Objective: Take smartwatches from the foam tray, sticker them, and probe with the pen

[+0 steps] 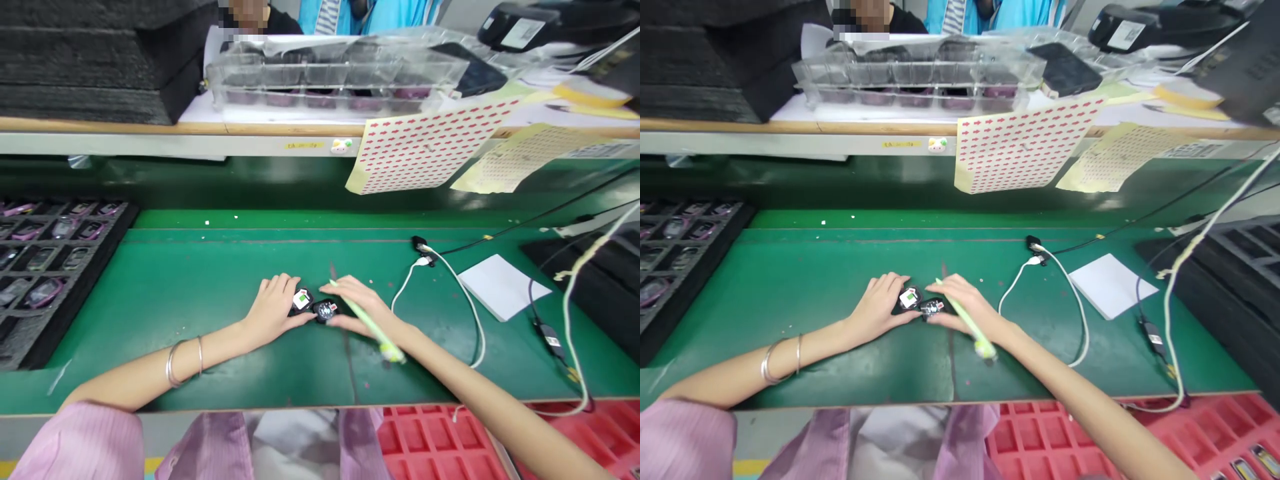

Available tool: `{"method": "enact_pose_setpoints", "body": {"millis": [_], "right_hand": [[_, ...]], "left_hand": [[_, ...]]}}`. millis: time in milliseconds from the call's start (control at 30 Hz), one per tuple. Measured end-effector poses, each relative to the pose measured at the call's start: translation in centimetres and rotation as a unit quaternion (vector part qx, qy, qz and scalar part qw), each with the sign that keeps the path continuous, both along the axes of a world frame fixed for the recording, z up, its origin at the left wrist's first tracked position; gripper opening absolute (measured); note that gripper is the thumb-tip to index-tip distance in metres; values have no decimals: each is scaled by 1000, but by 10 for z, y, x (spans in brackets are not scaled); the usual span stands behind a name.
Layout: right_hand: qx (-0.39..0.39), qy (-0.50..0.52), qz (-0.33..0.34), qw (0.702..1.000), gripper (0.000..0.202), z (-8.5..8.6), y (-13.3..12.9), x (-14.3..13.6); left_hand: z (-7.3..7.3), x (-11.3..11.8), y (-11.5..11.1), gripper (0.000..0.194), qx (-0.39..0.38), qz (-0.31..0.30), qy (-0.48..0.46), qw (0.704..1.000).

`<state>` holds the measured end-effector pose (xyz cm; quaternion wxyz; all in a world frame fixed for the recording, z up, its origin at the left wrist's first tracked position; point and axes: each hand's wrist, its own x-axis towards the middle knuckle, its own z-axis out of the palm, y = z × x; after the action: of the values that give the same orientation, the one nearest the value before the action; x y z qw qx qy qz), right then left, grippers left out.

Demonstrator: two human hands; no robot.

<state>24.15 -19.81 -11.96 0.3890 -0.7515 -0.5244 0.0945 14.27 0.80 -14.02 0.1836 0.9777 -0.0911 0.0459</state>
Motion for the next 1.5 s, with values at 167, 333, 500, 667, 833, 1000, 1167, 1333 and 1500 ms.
{"method": "enact_pose_setpoints", "body": {"millis": [167, 333, 500, 667, 833, 1000, 1167, 1333, 1500], "right_hand": [[-55, -119, 10, 991, 29, -9, -22, -11], [27, -87, -56, 994, 34, -2, -6, -7], [49, -52, -18, 997, 33, 1, 21, -8], [73, 26, -94, 992, 22, 7, 7, 7], [115, -2, -191, 975, 29, 62, 2, 28], [118, -157, -71, 978, 25, 182, 67, 34], [148, -294, 19, 944, 17, 291, 163, 41], [142, -313, 66, 937, 15, 300, 180, 35], [52, -324, 161, 931, 14, 245, 137, 31]], "left_hand": [[3, 5, -7, 40, -26, -16, 23, 999], [10, 2, -9, 46, -58, -8, -11, 998], [14, 3, -17, 78, -78, 17, -17, 997], [2, 19, -36, 80, 27, 11, -63, 998], [-26, 37, -54, 68, 70, 25, -51, 996], [-23, 26, -35, 73, 69, -29, 16, 997], [105, -4, 65, 46, 25, 56, -60, 996], [303, 4, 187, 31, 11, 236, -341, 910], [409, 60, 260, 28, 39, 303, -411, 859]]}}
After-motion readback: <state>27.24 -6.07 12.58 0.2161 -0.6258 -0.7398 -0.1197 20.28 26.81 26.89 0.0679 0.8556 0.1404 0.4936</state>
